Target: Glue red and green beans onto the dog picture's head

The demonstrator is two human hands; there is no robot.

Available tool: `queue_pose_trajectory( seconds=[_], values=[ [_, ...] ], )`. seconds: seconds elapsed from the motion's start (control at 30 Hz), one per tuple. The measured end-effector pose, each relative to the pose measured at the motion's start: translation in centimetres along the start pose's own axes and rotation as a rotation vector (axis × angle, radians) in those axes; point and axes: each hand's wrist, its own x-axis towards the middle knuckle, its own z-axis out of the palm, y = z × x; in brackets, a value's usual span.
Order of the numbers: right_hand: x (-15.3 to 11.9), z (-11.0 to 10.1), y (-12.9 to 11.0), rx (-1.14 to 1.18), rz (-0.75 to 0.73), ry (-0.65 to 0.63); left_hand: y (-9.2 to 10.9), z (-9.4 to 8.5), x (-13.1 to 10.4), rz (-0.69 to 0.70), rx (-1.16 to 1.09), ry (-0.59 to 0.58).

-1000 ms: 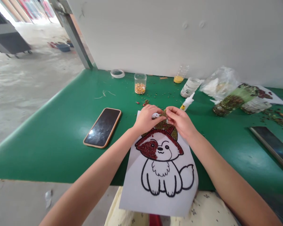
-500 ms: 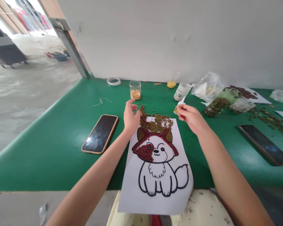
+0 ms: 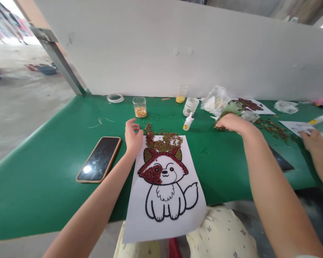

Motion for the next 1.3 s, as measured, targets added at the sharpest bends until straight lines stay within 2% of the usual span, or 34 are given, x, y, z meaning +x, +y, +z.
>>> queue_pose_trajectory(
  seconds=[0.13, 0.27, 0.33, 0.47, 0.67, 0.77, 0.9, 1.13, 1.3],
  values=[
    [0.7, -1.0, -1.7, -0.133, 0.167, -0.096, 0.1, 0.0, 0.1, -0.032, -0.006, 0.0],
    [0.1, -1.1, -4.3, -0.031, 0.111, -0.216, 0.2, 0.0, 0.1, -0.056, 0.004, -0.01],
    [-0.1, -1.0, -5.5, -0.079, 0.085, -0.217, 0.1, 0.0, 0.1, -0.065, 0.012, -0.014],
    [0.1, -1.0, -6.6, -0.246, 0.085, -0.134, 0.0, 0.1, 0.1, -0.067, 0.009, -0.008],
    [0.1, -1.6, -5.8, -0.292, 0.133, -0.104, -0.2, 0.1, 0.2, -0.065, -0.004, -0.009],
    [-0.3, -1.7, -5.7, -0.316, 0.177, -0.028, -0.3, 0.1, 0.2, -0.057, -0.005, -0.009],
    [-0.2, -1.7, -5.1, -0.266, 0.192, -0.088, -0.2, 0.1, 0.2, -0.051, 0.006, -0.019],
    [1.7, -1.2, -2.5, -0.203, 0.237, -0.114, -0.3, 0.1, 0.2, -0.059, 0.018, -0.025],
    [1.8, -1.2, -2.3, -0.152, 0.253, -0.114, -0.4, 0.1, 0.4, -0.068, 0.019, -0.03]
  ],
)
